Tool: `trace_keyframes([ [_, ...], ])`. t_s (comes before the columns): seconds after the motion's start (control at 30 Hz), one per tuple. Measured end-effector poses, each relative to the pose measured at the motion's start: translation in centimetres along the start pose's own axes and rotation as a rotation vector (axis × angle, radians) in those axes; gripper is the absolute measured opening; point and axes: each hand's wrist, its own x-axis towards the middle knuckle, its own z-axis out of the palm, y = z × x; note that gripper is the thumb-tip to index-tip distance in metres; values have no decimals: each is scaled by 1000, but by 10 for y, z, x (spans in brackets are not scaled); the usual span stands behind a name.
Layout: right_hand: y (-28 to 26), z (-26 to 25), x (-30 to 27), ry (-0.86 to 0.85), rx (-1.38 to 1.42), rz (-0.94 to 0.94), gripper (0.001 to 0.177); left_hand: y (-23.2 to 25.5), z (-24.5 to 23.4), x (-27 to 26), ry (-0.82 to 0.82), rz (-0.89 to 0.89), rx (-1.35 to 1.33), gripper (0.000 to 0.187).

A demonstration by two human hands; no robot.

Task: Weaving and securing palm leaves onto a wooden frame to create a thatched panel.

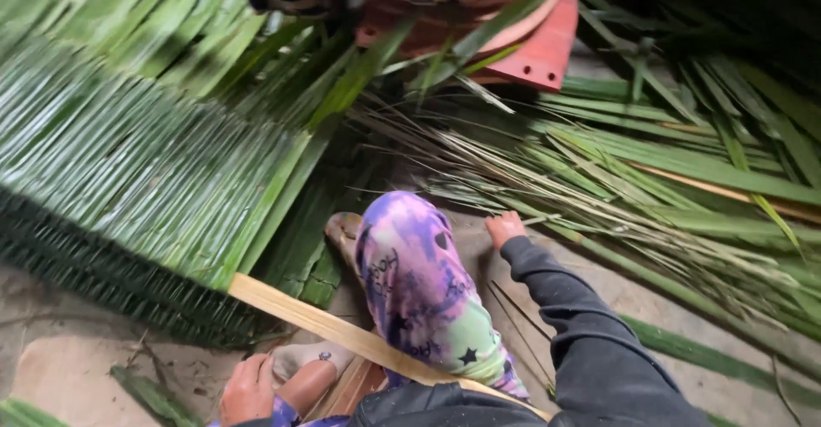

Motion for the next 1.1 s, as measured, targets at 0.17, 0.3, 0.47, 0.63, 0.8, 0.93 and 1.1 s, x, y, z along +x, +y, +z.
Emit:
trace_keyframes([
  [0.17, 27, -58, 15, 183, 134, 164, 11, -17, 16, 9, 39, 115, -119, 18],
  [0.3, 30, -131, 41, 467, 388, 242, 14, 1, 1, 11, -27, 47, -117, 20],
  [0.47, 8, -204, 74, 105, 724, 319, 15, 8, -12, 8, 61, 85, -184, 17],
  [0.63, -12, -264, 79, -30, 958, 213, 23, 19, -28, -1, 133, 68, -97, 16],
  [0.8, -28, -294, 74, -32, 1185, 271, 20, 24, -39, -6, 193, 85, -120, 16],
  [0.93, -37, -316, 74, 39, 1416, 241, 15, 45, -64, -8, 279, 148, -198, 13],
  [1.1, -53, -365, 65, -29, 1531, 59, 15, 110, -137, 1, 562, 325, -342, 16],
])
